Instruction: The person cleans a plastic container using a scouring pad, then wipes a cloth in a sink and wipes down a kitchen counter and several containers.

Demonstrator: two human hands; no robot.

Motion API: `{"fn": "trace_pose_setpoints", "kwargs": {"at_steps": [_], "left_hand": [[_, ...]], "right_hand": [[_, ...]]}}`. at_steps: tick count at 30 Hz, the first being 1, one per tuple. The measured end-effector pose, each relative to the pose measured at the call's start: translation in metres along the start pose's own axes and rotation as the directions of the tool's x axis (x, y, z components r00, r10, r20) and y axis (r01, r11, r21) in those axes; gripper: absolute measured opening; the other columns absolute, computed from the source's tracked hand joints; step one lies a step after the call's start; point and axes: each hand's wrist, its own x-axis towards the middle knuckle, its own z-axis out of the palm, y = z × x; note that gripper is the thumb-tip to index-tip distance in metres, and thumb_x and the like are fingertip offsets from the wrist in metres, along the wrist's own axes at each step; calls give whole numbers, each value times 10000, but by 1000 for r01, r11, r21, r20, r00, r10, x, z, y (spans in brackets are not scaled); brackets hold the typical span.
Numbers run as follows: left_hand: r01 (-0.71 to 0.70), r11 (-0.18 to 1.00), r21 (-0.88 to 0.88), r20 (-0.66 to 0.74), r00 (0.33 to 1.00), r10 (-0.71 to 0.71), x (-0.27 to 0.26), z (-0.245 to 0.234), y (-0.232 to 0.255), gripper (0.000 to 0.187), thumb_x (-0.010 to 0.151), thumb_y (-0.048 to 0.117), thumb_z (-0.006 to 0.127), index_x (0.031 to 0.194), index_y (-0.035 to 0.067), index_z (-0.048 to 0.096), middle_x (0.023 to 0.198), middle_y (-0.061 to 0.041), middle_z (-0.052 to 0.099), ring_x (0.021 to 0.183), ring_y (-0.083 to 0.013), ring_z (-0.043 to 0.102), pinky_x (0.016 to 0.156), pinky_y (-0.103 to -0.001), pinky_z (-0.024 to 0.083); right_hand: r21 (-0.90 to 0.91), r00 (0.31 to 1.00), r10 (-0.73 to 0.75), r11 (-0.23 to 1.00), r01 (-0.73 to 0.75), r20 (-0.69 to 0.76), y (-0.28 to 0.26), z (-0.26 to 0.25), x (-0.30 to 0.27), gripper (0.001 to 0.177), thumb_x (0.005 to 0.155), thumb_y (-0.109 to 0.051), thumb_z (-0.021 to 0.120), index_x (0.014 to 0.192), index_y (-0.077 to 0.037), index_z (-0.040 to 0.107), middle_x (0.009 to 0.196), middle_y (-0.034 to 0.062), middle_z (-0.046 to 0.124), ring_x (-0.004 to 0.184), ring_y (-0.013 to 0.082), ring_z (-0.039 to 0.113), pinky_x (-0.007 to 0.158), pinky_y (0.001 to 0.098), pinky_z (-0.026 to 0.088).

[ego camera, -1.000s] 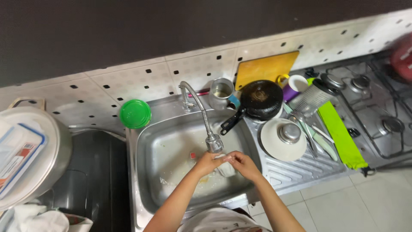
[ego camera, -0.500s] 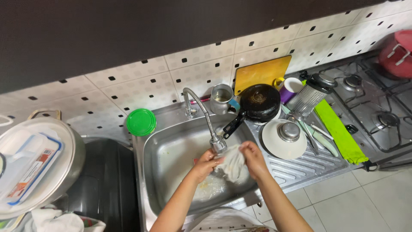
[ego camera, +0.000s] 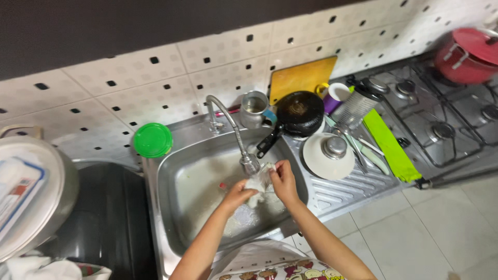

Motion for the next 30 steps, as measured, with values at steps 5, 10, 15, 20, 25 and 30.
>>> {"fn": "trace_pose_setpoints", "kwargs": {"at_steps": [5, 10, 15, 20, 25, 30], "left_hand": [[-35, 993, -112, -55, 998, 29, 16, -8, 1, 531, 706, -44, 915, 1177, 30, 680, 1002, -87, 745, 941, -162, 714, 844, -311, 588], [-27, 999, 38, 74, 997, 24, 28, 9, 12, 377, 767, 89, 909, 1076, 60, 695, 942, -23, 726, 912, -107, 688, 850, -271, 569], [-51, 825, 563, 91, 996, -1, 13, 8, 53, 665, 812, 398, 881, 1143, -152, 708, 1225, -373, 672, 1315, -478, 554, 1168, -516, 380], [-5, 736, 677, 125, 986, -109, 49, -50, 0, 119, 797, 216, 791, 855, 113, 783, 722, -11, 654, 740, -145, 610, 690, -299, 482], [-31, 937, 348, 225, 973, -52, 15, 7, 41, 176, 857, 133, 771, 1020, 69, 759, 885, -2, 715, 871, -132, 632, 837, -282, 518], [-14, 913, 407, 290, 950, -115, 35, -2, 29, 288, 719, 212, 920, 922, 89, 757, 781, 53, 636, 768, -92, 593, 701, -205, 439]], "right_hand": [[477, 971, 149, 851, -222, 186, 60, -21, -2, 204, 877, -171, 633, 1056, -124, 548, 903, 52, 630, 849, 181, 597, 751, 278, 463], [538, 956, 174, 796, -278, 235, 14, -63, -18, 453, 823, -57, 772, 1239, -84, 595, 1191, 113, 673, 990, 200, 648, 866, 312, 531], [697, 967, 228, 676, -240, 112, 24, -81, -11, 345, 985, -81, 626, 1328, -120, 602, 1189, 27, 676, 962, 145, 694, 835, 280, 582], [480, 971, 185, 845, -236, 151, -20, -107, -22, 405, 915, -138, 751, 1309, -151, 658, 1235, 107, 729, 1079, 208, 686, 952, 367, 565], [-411, 896, 56, 900, 146, 440, -2, -63, -42, 675, 807, -484, 793, 1417, -315, 558, 1427, 153, 583, 1322, 421, 559, 1037, 539, 496], [-197, 881, -99, 957, 212, 463, 15, -21, -30, 206, 877, -362, 773, 926, -173, 708, 765, 94, 688, 788, 331, 705, 705, 401, 540]]}}
